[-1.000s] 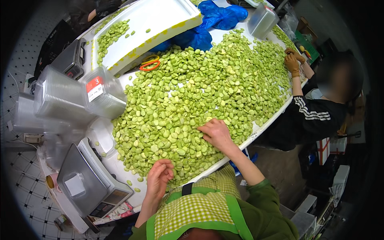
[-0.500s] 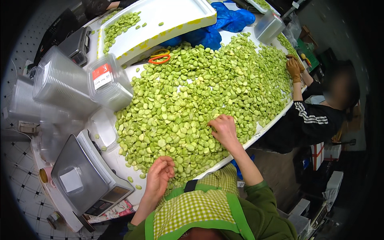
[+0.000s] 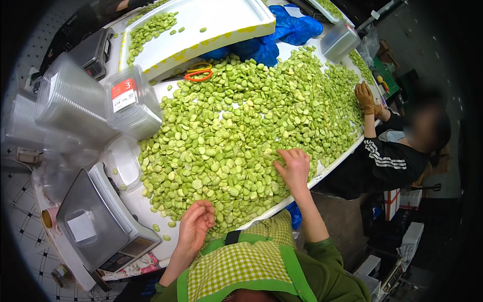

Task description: The person sorts green vegetables on a table by hand, picking up individual pieces and placing them into a pile. Other people are also sorting vegetables nearby.

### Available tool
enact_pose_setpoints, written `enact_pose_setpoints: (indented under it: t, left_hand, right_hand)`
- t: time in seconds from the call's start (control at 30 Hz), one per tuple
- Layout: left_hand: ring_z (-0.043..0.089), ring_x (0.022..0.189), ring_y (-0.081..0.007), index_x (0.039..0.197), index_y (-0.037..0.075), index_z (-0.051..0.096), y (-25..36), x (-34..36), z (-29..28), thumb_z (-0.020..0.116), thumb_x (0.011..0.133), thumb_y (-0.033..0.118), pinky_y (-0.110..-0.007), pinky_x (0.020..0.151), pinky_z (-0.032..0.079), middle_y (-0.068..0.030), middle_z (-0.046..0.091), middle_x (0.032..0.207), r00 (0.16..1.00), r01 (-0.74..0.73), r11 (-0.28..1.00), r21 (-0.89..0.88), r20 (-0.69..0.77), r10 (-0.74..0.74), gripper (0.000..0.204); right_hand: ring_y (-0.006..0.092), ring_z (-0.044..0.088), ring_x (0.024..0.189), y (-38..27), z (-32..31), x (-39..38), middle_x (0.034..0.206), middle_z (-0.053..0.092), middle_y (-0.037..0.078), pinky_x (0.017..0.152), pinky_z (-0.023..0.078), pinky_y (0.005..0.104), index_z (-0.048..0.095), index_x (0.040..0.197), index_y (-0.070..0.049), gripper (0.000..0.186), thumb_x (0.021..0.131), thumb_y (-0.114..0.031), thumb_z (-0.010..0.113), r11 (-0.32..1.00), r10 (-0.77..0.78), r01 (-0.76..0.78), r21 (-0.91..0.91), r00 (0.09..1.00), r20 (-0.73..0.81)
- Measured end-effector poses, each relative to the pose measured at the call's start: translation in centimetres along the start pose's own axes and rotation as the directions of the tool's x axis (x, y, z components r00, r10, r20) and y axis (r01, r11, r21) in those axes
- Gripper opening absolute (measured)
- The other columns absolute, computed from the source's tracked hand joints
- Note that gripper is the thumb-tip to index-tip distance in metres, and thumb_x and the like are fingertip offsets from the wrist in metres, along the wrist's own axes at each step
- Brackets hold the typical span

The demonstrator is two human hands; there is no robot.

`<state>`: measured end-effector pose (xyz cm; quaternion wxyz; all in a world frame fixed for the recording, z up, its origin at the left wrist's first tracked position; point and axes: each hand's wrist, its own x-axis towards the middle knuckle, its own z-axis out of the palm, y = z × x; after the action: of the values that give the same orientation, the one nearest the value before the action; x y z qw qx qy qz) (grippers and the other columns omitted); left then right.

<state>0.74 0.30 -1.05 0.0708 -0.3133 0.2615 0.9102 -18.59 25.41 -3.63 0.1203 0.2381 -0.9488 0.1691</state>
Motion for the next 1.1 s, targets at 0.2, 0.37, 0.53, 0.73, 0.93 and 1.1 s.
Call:
enact_pose_setpoints:
  t: [0.2, 0.37, 0.53, 0.73, 0.93, 1.1]
  left_hand:
    - [0.055, 0.070, -0.0137, 0.105, 0.001, 0.055, -0.1, 0.3, 0.9, 0.048, 0.093, 0.012, -0.026, 0.063, 0.043, -0.0079, 0.060, 0.089, 0.999, 0.032, 0.999, 0.018, 0.010, -0.032, 0.017]
    - [0.054, 0.070, -0.0139, 0.105, 0.001, 0.055, -0.6, 0.4, 0.5, 0.047, 0.093, 0.011, -0.026, 0.063, 0.043, -0.0083, 0.060, 0.089, 0.999, 0.034, 0.999, -0.015, 0.028, -0.034, 0.017]
    - [0.054, 0.071, -0.0140, 0.105, 0.001, 0.055, -0.6, 0.3, 0.5, 0.046, 0.094, 0.011, -0.026, 0.063, 0.042, -0.0084, 0.060, 0.089, 0.999, 0.032, 0.999, -0.029, 0.029, -0.031, 0.017]
    - [0.054, 0.072, -0.0139, 0.105, 0.001, 0.055, -0.5, 0.2, 0.9, 0.046, 0.094, 0.011, -0.026, 0.064, 0.042, -0.0082, 0.060, 0.090, 0.999, 0.028, 0.999, -0.022, 0.039, -0.027, 0.018]
    - [0.057, 0.081, -0.0155, 0.108, 0.000, 0.055, -0.6, 0.8, 2.0, 0.046, 0.094, 0.012, -0.028, 0.073, 0.046, -0.0087, 0.060, 0.094, 0.988, 0.110, 0.994, 0.026, 0.104, -0.112, 0.020]
    - [0.057, 0.105, -0.0203, 0.122, -0.002, 0.049, -2.1, 2.3, 3.9, 0.044, 0.096, 0.015, -0.034, 0.089, 0.048, -0.0128, 0.059, 0.112, 0.950, 0.248, 0.969, -0.005, 0.197, -0.242, 0.031]
  right_hand:
    - [0.0185, 0.055, 0.080, -1.7, 1.8, 0.2, 0.070, 0.053, -0.001, 0.077, 0.039, 0.0366, 0.066, 0.073, -0.014, 0.007, 0.067, -0.012, 0.068, 0.971, -0.240, 0.240, -0.008, 0.970, 0.027]
    - [0.0203, 0.053, 0.076, -2.2, 2.2, 1.2, 0.070, 0.053, 0.001, 0.074, 0.041, 0.0364, 0.063, 0.065, -0.013, 0.005, 0.064, -0.011, 0.066, 0.966, -0.239, 0.251, -0.069, 0.960, 0.142]
    - [0.0213, 0.054, 0.076, -2.6, 2.8, 1.5, 0.071, 0.054, 0.001, 0.068, 0.042, 0.0367, 0.063, 0.065, -0.012, 0.005, 0.062, -0.010, 0.067, 0.949, -0.209, 0.259, -0.179, 0.943, 0.258]
    - [0.0207, 0.056, 0.082, -1.4, 2.4, 2.0, 0.074, 0.056, 0.000, 0.070, 0.043, 0.0346, 0.067, 0.071, -0.014, 0.011, 0.063, -0.014, 0.074, 0.970, -0.216, 0.238, -0.052, 0.941, 0.262]
    - [0.0209, 0.055, 0.074, 0.0, -0.9, 1.4, 0.073, 0.059, 0.002, 0.066, 0.043, 0.0363, 0.069, 0.072, -0.013, 0.008, 0.067, -0.011, 0.074, 0.920, -0.012, -0.082, 0.384, 0.971, 0.237]
    - [0.0190, 0.058, 0.078, -5.9, -5.1, -0.8, 0.081, 0.063, 0.002, 0.069, 0.046, 0.0329, 0.069, 0.082, -0.009, 0.010, 0.072, -0.009, 0.072, 0.764, -0.206, 0.002, 0.645, 0.949, 0.240]
